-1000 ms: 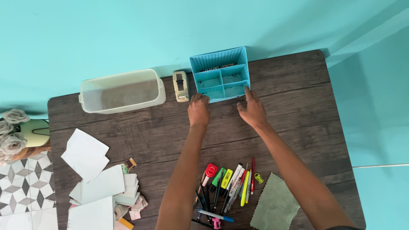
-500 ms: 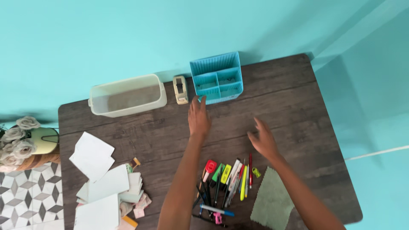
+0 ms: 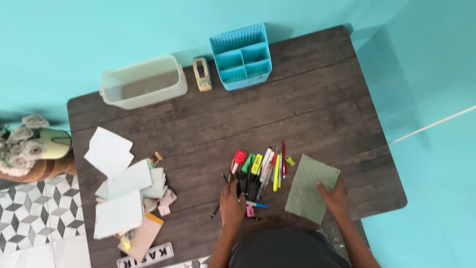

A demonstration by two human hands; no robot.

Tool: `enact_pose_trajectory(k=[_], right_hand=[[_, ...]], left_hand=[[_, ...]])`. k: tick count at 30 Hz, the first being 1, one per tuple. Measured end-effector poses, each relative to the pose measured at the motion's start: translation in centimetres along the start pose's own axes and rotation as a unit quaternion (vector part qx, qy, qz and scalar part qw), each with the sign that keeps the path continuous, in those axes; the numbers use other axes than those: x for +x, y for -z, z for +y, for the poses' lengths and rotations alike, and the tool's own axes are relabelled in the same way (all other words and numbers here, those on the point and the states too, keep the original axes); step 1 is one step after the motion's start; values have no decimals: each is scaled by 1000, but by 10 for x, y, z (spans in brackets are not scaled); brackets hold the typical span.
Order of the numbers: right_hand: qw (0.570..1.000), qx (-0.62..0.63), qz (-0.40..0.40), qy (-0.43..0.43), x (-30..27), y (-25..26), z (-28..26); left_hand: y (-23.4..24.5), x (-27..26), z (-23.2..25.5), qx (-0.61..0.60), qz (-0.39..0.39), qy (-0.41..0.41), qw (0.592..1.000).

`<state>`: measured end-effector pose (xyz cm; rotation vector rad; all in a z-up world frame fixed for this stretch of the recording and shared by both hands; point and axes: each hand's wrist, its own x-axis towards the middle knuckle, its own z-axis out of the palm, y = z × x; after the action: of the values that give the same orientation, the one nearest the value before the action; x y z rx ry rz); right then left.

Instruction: The person cleans various stationery items including pens, markers, and pencils using a small cloth before placing them into a blue desk organizer.

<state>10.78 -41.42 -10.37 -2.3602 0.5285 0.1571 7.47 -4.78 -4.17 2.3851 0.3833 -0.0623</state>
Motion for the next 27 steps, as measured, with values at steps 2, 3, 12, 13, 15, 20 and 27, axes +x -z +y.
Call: enact_pose_trajectory(k=[2,3,12,13,15,20,27], right_hand=[[999,21,28,-1,4,-14,-5],[999,19,44,2,4,-19,-3],[944,264,-160,-118,8,7,-28],[929,294,-198,-106,2,17,-35],[902,325,-264,-101,-10,32,-48],[848,370,-372,-76,-30,49,-61],[858,369,-347,-90,-33,39,-49]], left_hand=[[6,-12,10,-28,2,-11,1000],[9,-19,16,-50,-22,19,998],[-7,-25,55,-208,-163,29,964],[-15,-19,58,-254,-166,0,953],[-25,-14,66,-332,-201,5,922],[-25,6,92,-423,-331,122,834],[-34,2,97,-429,-316,45,845]])
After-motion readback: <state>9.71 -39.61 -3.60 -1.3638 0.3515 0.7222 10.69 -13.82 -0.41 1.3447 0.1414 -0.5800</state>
